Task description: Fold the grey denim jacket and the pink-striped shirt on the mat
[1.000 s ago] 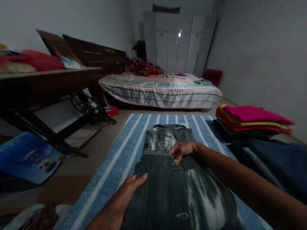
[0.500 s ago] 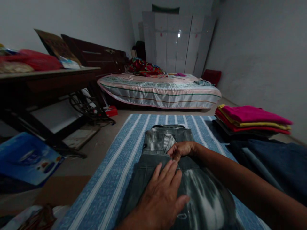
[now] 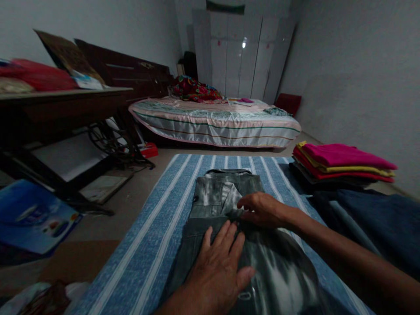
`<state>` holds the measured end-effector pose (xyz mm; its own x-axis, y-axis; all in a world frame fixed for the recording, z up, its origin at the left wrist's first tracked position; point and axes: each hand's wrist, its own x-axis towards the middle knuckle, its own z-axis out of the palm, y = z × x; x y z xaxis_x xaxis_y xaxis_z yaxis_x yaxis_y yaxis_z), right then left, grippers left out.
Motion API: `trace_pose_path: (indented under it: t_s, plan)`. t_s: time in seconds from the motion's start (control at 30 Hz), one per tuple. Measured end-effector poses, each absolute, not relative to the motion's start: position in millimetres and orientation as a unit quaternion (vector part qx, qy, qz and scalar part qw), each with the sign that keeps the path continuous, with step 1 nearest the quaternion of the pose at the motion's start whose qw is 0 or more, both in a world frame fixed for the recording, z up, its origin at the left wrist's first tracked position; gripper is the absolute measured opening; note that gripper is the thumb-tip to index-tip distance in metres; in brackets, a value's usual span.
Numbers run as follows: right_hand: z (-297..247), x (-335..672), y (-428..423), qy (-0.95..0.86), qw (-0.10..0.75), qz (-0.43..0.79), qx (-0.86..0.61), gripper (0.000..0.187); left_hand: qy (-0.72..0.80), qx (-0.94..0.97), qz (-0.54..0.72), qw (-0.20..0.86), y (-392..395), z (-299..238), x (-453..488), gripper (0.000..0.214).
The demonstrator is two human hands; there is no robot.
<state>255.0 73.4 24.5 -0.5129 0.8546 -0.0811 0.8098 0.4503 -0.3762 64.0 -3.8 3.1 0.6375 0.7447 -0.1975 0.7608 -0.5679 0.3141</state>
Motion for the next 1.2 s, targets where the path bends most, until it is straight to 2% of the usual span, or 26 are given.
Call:
trace_pose_path:
  t_s: [0.13,0.4,0.73,1.03,1.2]
  plan:
    - [14,259,25,-0.871,0.130,0.189,-0.435,0.016,0.423,0.885,-0.021,0.194,-4,2,63,0.062]
    - [-25,284,-19,-0.788,0.314,0.123,-0.514,0.024,0.419,0.888,-0.015,0.188,-6,-3,59,0.067]
    - [-47,292,-51,-0.650,0.408,0.176,-0.617,0.043,0.422,0.889,-0.021,0.176,-6,1,62,0.065]
    - [-51,288,-54,-0.622,0.429,0.182,-0.629,0.035,0.426,0.888,-0.027,0.175,-7,8,65,0.061]
    - [-57,288,-56,-0.620,0.421,0.181,-0.637,0.037,0.425,0.888,-0.033,0.173,-8,10,66,0.062]
